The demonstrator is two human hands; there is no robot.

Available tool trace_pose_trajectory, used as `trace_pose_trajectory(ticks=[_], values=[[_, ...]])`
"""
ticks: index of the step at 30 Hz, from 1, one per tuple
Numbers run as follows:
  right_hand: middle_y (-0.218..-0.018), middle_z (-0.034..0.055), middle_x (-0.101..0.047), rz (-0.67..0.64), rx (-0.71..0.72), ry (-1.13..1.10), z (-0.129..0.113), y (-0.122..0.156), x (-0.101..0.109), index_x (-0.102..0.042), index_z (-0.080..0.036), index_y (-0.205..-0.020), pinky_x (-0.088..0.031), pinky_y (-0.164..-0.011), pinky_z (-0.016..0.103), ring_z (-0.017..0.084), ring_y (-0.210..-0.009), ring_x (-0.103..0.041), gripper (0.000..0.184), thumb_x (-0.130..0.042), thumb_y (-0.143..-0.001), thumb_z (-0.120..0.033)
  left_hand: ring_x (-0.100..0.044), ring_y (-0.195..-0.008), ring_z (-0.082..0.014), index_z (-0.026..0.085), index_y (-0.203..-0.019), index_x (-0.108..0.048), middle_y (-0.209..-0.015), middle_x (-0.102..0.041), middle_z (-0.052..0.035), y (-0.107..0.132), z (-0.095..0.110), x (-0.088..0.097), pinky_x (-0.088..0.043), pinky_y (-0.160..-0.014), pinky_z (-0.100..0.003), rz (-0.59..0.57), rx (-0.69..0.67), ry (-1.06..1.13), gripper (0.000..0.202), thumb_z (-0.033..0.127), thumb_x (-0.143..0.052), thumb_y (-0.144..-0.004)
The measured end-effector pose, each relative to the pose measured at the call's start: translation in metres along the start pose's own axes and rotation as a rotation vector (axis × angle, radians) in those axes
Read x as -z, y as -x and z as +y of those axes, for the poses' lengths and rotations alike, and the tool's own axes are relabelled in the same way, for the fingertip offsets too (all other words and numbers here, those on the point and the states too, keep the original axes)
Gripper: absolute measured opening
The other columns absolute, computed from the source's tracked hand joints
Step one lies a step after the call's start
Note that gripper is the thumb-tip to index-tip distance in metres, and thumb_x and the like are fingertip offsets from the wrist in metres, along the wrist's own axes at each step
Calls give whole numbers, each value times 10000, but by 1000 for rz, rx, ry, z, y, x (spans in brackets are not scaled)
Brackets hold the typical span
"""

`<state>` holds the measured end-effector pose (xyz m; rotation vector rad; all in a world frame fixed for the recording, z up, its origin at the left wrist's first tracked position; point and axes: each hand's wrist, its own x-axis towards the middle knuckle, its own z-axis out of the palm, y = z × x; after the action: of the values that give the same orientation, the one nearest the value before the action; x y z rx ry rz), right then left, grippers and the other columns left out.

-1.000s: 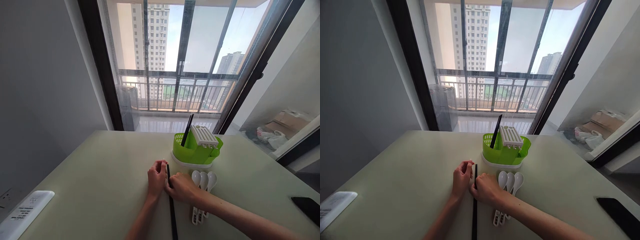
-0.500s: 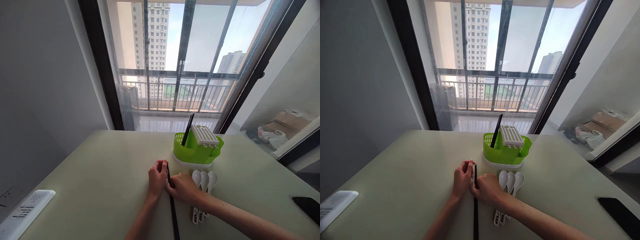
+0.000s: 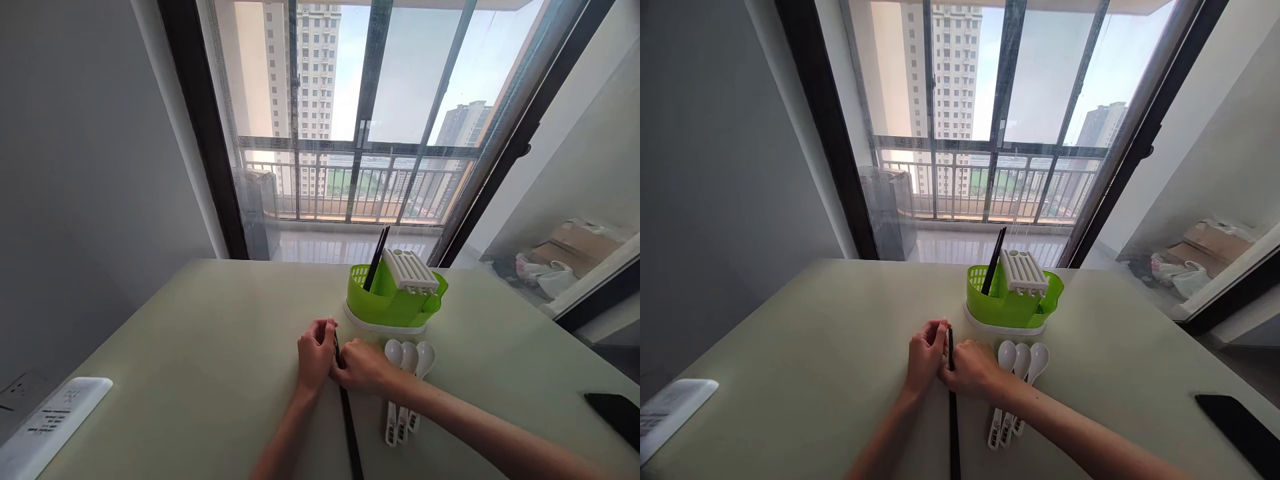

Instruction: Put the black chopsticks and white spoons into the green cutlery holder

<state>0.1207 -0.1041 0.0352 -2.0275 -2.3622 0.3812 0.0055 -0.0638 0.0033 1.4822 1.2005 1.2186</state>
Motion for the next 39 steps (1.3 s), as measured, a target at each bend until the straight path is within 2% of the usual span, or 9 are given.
trace_pose_trajectory(ticks=[5, 11, 16, 24, 29, 33, 35, 39], values=[[-785, 154, -804, -29, -9, -6, -2, -3, 4, -840, -177, -805, -354, -502, 287, 261, -649, -743, 470, -472, -911, -450, -546, -509, -139, 182, -863, -724, -531, -579, 36, 0, -3, -1, -433, -555, -243, 3, -9, -8, 402, 531, -536, -933], [-771, 142, -802, -30, 3, -8, -3, -9, 6, -832, -177, -796, -388, -514, 276, 268, -667, -748, 405, -522, -887, -422, -548, -522, -143, 185, -850, -727, -552, -592, 27, 1, -1, 0, -426, -551, -245, 17, -20, -13, 408, 537, -538, -931], [-648, 109, -765, -35, 18, -19, 0, -11, 2, -812, -187, -727, -380, -501, 268, 255, -632, -735, 350, -563, -876, -383, -542, -509, -146, 187, -849, -720, -531, -572, 35, 0, 1, 0, -425, -552, -252, 17, -5, -11, 417, 552, -536, -930], [-685, 132, -774, 0, 14, -77, 1, -5, 3, -785, -167, -657, -354, -524, 281, 232, -607, -705, 358, -560, -867, -349, -535, -512, -136, 181, -835, -699, -537, -572, 37, 2, 5, 1, -432, -568, -245, 9, 13, 47, 401, 540, -548, -928], [-565, 70, -721, 10, 25, -186, 12, 0, 3, -715, -167, -573, -281, -472, 262, 158, -485, -606, 351, -549, -858, -284, -513, -500, -126, 172, -854, -685, -546, -556, 42, 2, 5, 0, -423, -536, -237, 0, 40, 131, 399, 547, -565, -922], [-451, -12, -616, 50, 82, -281, 22, 6, 18, -623, -182, -571, -305, -477, 218, 107, -429, -539, 383, -467, -913, -252, -561, -550, -135, 178, -913, -652, -622, -610, 27, 1, 0, -1, -466, -579, -244, -5, 44, 168, 389, 557, -565, -932], [-445, -28, -577, 110, 104, -298, 24, 9, 29, -571, -192, -565, -294, -484, 220, 98, -429, -497, 382, -450, -921, -256, -599, -604, -149, 180, -937, -660, -683, -659, 2, 1, 0, 0, -489, -623, -255, -64, 36, 164, 414, 582, -561, -932], [-509, -21, -554, 263, 118, -273, 26, 15, 51, -514, -208, -572, -262, -535, 259, 107, -493, -426, 349, -476, -910, -290, -649, -715, -187, 196, -888, -740, -772, -726, -44, 3, 6, 1, -498, -663, -267, -269, 21, 143, 532, 683, -526, -907]])
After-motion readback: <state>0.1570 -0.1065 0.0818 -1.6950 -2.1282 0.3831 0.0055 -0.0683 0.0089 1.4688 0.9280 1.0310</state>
